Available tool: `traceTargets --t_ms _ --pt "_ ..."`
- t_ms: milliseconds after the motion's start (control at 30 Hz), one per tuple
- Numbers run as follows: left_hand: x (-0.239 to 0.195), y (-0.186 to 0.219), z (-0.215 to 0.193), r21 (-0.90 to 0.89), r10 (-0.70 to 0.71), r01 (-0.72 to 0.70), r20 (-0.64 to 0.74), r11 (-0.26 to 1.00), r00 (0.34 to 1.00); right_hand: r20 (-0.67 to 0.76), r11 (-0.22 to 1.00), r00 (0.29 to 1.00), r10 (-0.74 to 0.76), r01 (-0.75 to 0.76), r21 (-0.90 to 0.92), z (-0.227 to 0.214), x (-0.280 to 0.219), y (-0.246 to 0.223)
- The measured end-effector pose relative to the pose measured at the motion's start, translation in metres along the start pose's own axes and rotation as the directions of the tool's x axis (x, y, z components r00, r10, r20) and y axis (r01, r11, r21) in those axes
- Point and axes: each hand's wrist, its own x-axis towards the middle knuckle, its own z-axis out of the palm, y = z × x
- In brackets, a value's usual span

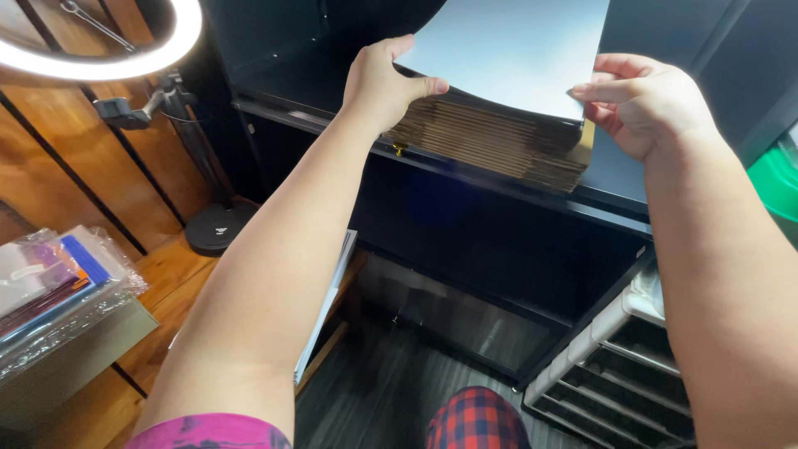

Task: The person sits on the floor and repeatedly picks up a small stack of white paper from a wooden bench, then places it onto a larger stack on a black shelf. The person handles the paper by hand and repeats this action multiple times.

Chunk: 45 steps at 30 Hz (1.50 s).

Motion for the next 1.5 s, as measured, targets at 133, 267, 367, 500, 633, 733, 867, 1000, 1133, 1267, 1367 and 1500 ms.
traceTargets --t_ms 133,267,367,500,633,733,867,1000,1133,1267,1367,1500 --pt "0.011 0.0 0.017 0.011 -0.041 0.041 0.02 0.999 0.999 -0.012 1.0 1.0 0.024 -0.024 0.007 -0.007 0.011 0.005" --pt "0.02 -0.003 0.029 0.024 -0.055 0.055 0.018 0.998 0.998 -0.043 0.998 0.997 0.067 -0.067 0.007 -0.009 0.015 0.006" --pt "0.022 -0.004 0.033 0.024 -0.079 0.078 0.034 0.997 0.996 -0.055 0.996 0.995 0.084 -0.084 -0.007 -0.008 0.017 0.009" --pt "0.024 -0.009 0.037 0.052 -0.092 0.089 0.055 0.995 0.994 -0.03 0.996 0.995 0.09 -0.091 -0.021 -0.007 0.019 0.012" --pt "0.025 -0.013 0.04 0.038 -0.1 0.097 0.059 0.995 0.993 -0.053 0.995 0.994 0.1 -0.1 -0.002 -0.004 0.017 0.012" --pt "0.025 -0.015 0.042 0.032 -0.092 0.09 0.065 0.995 0.994 -0.046 0.995 0.994 0.097 -0.097 0.011 -0.007 0.023 0.018" --pt "0.023 -0.015 0.041 0.027 -0.099 0.097 0.082 0.995 0.992 -0.003 0.996 0.997 0.079 -0.079 0.034 -0.008 0.024 0.021" --pt "0.022 -0.014 0.039 0.027 -0.122 0.12 0.109 0.992 0.986 -0.03 0.996 0.996 0.084 -0.083 0.016 -0.008 0.021 0.021" --pt "0.023 -0.015 0.04 0.037 -0.122 0.118 0.116 0.992 0.986 -0.064 0.994 0.994 0.094 -0.09 0.062 -0.009 0.026 0.025" --pt "0.024 -0.016 0.042 0.075 -0.128 0.12 0.112 0.99 0.985 -0.077 0.993 0.993 0.094 -0.088 0.073 -0.009 0.029 0.028" --pt "0.023 -0.012 0.041 0.087 -0.157 0.147 0.118 0.985 0.981 -0.109 0.992 0.989 0.101 -0.092 0.082 -0.009 0.029 0.028" --pt "0.021 -0.009 0.041 0.09 -0.18 0.17 0.129 0.981 0.975 -0.16 0.993 0.98 0.114 -0.106 0.057 -0.01 0.031 0.029"
